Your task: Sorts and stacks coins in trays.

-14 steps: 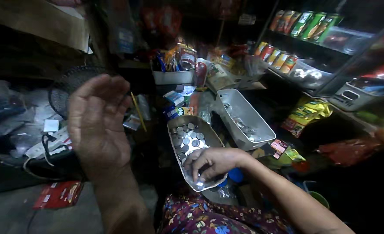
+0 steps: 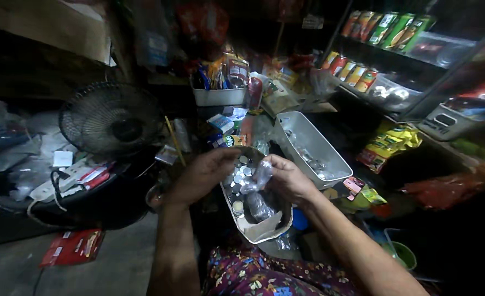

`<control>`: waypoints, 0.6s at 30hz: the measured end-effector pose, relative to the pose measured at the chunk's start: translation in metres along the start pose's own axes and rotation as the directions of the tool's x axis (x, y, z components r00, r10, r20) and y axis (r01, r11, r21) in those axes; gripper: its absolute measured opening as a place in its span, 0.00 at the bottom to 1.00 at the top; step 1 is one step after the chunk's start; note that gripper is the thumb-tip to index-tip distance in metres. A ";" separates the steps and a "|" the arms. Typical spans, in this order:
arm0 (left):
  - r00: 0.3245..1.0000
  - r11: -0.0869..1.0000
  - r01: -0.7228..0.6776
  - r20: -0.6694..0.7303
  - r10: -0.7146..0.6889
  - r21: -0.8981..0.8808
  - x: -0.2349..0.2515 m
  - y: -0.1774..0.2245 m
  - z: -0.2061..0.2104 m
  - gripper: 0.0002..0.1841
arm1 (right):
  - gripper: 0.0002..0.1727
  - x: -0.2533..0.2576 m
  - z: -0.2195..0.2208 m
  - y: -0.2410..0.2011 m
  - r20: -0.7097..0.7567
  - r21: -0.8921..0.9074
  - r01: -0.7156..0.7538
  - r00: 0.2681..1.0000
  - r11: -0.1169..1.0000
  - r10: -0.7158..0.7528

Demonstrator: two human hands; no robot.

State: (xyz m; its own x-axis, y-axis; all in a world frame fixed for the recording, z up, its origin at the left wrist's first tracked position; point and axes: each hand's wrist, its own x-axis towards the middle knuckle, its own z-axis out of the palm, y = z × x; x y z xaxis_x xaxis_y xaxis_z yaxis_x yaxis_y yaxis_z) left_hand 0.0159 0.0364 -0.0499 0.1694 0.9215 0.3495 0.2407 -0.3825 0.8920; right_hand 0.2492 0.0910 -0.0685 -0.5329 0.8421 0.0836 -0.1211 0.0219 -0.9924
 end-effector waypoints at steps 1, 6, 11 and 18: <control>0.997 0.998 0.039 0.058 -0.041 0.040 0.002 -0.001 0.005 0.18 | 0.12 0.001 -0.001 0.001 -0.056 0.078 0.009 0.998 0.997 -0.005; 0.932 0.942 0.100 0.302 -0.202 0.321 0.020 -0.005 0.040 0.21 | 0.14 0.005 -0.004 0.002 -0.254 0.290 0.092 0.967 0.953 -0.016; 0.914 0.923 0.208 0.273 -0.301 0.322 0.028 -0.004 0.059 0.17 | 0.12 0.006 -0.004 0.001 -0.292 0.313 0.127 0.956 0.941 -0.032; 0.958 0.918 0.234 0.086 -0.274 0.321 0.030 -0.010 0.064 0.12 | 0.19 -0.004 -0.018 -0.001 -0.215 -0.260 0.112 0.962 0.959 -0.171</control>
State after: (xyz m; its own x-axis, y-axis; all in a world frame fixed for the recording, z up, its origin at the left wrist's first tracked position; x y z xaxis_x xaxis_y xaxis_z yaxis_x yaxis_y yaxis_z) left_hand 0.0797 0.0631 -0.0667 0.1789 0.9817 0.0654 0.5675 -0.1573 0.8082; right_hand 0.2663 0.0969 -0.0693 -0.3116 0.9219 0.2302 0.0423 0.2555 -0.9659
